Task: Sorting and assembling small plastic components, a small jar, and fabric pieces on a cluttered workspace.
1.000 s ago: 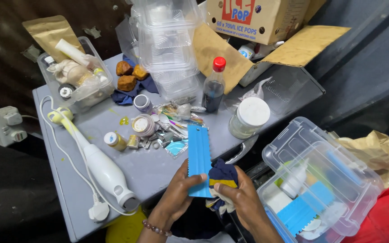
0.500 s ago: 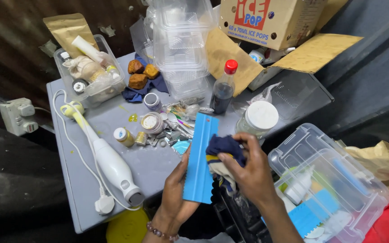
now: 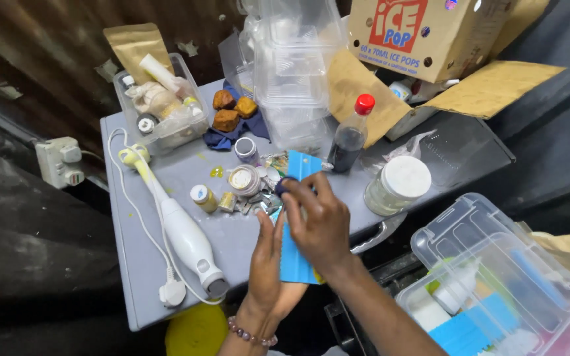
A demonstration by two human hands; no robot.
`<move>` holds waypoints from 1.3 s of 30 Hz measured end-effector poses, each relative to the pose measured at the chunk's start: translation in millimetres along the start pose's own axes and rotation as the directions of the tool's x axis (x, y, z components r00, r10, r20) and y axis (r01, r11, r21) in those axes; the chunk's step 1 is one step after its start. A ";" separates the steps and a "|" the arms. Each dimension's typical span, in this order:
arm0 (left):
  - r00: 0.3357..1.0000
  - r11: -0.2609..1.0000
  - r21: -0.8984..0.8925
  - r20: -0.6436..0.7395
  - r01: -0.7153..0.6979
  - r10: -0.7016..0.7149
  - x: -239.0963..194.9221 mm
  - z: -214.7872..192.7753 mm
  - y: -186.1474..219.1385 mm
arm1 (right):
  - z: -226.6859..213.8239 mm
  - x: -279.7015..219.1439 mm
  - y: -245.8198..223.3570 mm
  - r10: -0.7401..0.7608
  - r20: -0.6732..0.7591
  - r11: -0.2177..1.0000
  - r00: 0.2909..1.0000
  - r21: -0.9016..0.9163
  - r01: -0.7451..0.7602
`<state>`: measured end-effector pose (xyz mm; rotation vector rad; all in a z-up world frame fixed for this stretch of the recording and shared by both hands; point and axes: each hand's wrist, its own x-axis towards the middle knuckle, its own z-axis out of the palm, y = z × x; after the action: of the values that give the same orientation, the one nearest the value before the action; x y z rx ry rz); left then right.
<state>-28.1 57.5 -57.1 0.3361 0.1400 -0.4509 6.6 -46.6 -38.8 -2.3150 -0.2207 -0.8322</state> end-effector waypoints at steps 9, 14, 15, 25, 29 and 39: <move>0.998 0.999 -0.014 -0.057 -0.030 0.029 20.2 -22.8 31.1 | -7.7 -27.4 -40.2 -0.092 0.063 0.990 0.994 0.109 0.085; 1.000 0.990 0.141 -0.009 -0.008 0.010 16.3 -9.2 47.5 | -14.3 -50.4 -53.8 -0.098 0.111 0.981 0.989 0.179 0.077; 0.998 0.992 0.122 0.060 -0.024 0.016 18.4 -11.2 47.0 | -13.5 -49.9 -50.9 -0.109 0.113 0.984 0.988 0.156 0.090; 0.932 0.976 0.118 0.338 -0.181 0.132 -0.8 -16.0 -1.4 | 14.4 37.5 36.0 0.132 0.009 0.986 0.991 -0.107 -0.130; 0.999 0.927 0.372 0.009 -0.050 0.050 -8.0 -4.9 8.7 | 8.7 37.5 24.1 0.163 0.069 0.986 0.984 -0.040 -0.161; 0.994 0.983 0.167 0.098 -0.069 0.053 8.1 -46.4 24.1 | 38.3 -12.1 16.8 0.151 0.108 0.988 0.983 0.003 -0.153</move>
<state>-12.8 90.8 -95.2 0.4855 -0.0001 -0.4181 22.6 -34.5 -77.4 -2.3351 -0.0934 -0.6294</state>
